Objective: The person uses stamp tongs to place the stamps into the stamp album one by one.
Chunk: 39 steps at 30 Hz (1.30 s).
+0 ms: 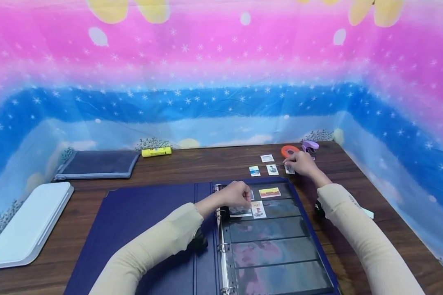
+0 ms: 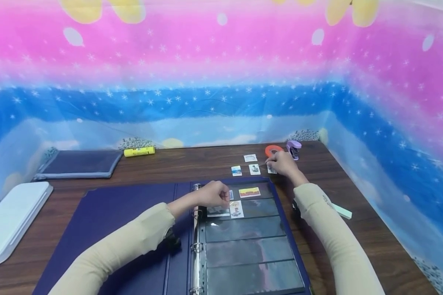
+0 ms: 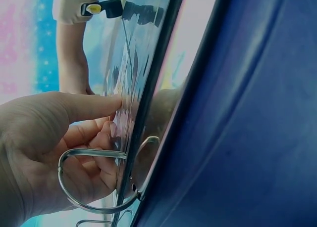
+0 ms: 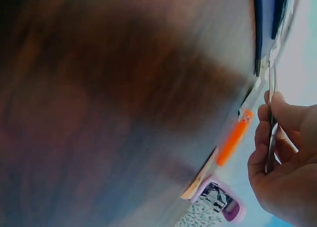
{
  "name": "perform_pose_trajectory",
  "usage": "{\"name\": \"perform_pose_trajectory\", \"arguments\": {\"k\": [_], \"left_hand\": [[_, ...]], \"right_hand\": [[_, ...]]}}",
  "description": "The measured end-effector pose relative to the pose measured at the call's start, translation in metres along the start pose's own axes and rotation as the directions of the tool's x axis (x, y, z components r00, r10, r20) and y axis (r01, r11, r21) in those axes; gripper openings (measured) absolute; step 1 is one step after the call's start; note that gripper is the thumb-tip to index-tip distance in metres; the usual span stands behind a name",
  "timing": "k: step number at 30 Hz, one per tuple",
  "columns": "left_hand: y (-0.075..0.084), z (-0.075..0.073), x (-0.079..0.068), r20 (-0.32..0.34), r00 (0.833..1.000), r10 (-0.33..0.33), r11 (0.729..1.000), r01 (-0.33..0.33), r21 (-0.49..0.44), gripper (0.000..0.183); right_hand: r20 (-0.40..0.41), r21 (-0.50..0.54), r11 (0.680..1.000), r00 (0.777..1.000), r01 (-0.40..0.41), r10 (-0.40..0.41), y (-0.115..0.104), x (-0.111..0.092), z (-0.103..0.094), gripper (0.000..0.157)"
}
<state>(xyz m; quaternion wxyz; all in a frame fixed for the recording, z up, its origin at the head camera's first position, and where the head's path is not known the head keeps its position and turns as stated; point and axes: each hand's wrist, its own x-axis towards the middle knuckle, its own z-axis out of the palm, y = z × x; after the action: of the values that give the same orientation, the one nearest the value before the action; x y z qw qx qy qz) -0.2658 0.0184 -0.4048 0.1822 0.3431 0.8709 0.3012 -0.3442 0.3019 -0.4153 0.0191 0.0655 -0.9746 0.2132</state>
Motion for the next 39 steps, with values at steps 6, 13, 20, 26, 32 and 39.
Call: {"name": "perform_pose_trajectory", "arguments": {"k": [6, 13, 20, 26, 32, 39], "left_hand": [[-0.001, 0.002, 0.0, 0.014, 1.0, 0.001, 1.0, -0.001, -0.03, 0.008], [-0.005, 0.0, -0.002, 0.026, 0.998, 0.059, 0.998, -0.058, -0.027, 0.006], [-0.012, -0.001, -0.004, 0.036, 0.994, 0.104, 0.992, -0.101, -0.069, 0.009], [-0.014, -0.001, -0.005, 0.028, 0.992, 0.125, 0.989, -0.122, -0.084, 0.011], [-0.015, 0.0, -0.007, 0.031, 0.995, 0.095, 0.99, -0.091, -0.11, 0.011], [-0.015, 0.002, -0.005, 0.026, 0.996, 0.088, 0.988, -0.084, -0.129, 0.011]], "right_hand": [[-0.051, 0.021, 0.999, 0.998, -0.032, 0.033, -0.004, -0.003, -0.005, 0.021], [-0.11, 0.099, 0.995, 0.994, 0.015, -0.004, -0.027, -0.018, -0.026, 0.024], [-0.015, 0.169, 0.984, 0.998, 0.062, -0.06, -0.037, -0.039, -0.03, 0.021], [0.007, 0.195, 0.98, 0.999, 0.039, -0.042, -0.034, -0.056, -0.022, 0.019], [0.034, 0.172, 0.983, 0.997, 0.057, -0.064, -0.031, -0.069, -0.008, 0.013], [0.071, 0.172, 0.983, 0.995, 0.063, -0.077, -0.03, -0.079, 0.003, 0.012]]}}
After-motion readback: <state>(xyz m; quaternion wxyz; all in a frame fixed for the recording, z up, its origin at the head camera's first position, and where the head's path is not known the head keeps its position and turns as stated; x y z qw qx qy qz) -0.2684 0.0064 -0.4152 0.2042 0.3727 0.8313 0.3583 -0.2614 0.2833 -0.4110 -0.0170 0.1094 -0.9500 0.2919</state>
